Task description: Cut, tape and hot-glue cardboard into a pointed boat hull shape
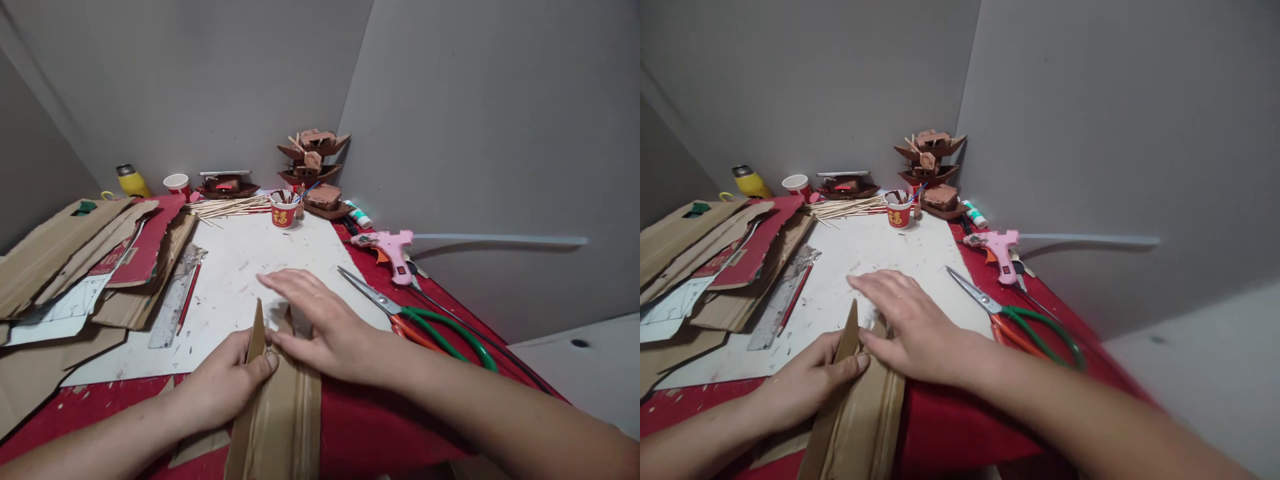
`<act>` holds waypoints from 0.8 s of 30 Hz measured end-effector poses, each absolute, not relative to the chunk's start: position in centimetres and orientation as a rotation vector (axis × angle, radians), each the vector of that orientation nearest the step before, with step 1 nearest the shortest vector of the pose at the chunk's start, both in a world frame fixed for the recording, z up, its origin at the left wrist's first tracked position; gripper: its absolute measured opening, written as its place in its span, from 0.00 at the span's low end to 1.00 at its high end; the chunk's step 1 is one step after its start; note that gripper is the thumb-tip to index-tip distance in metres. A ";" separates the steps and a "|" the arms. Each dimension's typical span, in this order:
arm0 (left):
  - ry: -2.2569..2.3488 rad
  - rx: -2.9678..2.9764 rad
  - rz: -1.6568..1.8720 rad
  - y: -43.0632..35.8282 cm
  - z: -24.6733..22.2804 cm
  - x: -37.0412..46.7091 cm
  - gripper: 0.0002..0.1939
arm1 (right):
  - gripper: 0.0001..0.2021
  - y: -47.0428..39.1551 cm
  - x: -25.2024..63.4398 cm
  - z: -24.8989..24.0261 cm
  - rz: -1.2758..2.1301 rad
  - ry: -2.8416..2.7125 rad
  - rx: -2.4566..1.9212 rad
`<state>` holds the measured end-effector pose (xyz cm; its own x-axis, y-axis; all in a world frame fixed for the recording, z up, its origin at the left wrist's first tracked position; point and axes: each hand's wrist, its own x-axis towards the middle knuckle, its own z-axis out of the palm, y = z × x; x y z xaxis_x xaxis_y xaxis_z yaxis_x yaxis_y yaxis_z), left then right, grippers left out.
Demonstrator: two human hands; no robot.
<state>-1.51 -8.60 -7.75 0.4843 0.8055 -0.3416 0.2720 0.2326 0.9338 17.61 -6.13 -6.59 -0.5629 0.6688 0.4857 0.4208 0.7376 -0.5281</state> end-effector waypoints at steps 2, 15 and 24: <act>1.118 1.467 0.443 -8.8 -7.7 -1.4 0.18 | 0.26 -6.2 17.6 -6.3 0.393 -2.443 -0.743; 1.065 1.581 0.379 -10.0 -6.9 -0.7 0.17 | 0.08 -4.9 18.9 -4.2 0.446 -2.734 -0.763; 1.101 1.728 0.404 -9.7 -7.3 -0.6 0.16 | 0.06 -5.7 18.0 -4.2 0.277 -2.820 -0.825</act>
<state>-0.63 -9.73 -7.25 0.5285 0.8202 -0.2192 0.4843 -0.0792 0.8713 18.01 -5.72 -4.24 -0.8270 0.5474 0.1285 0.5119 0.8275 -0.2307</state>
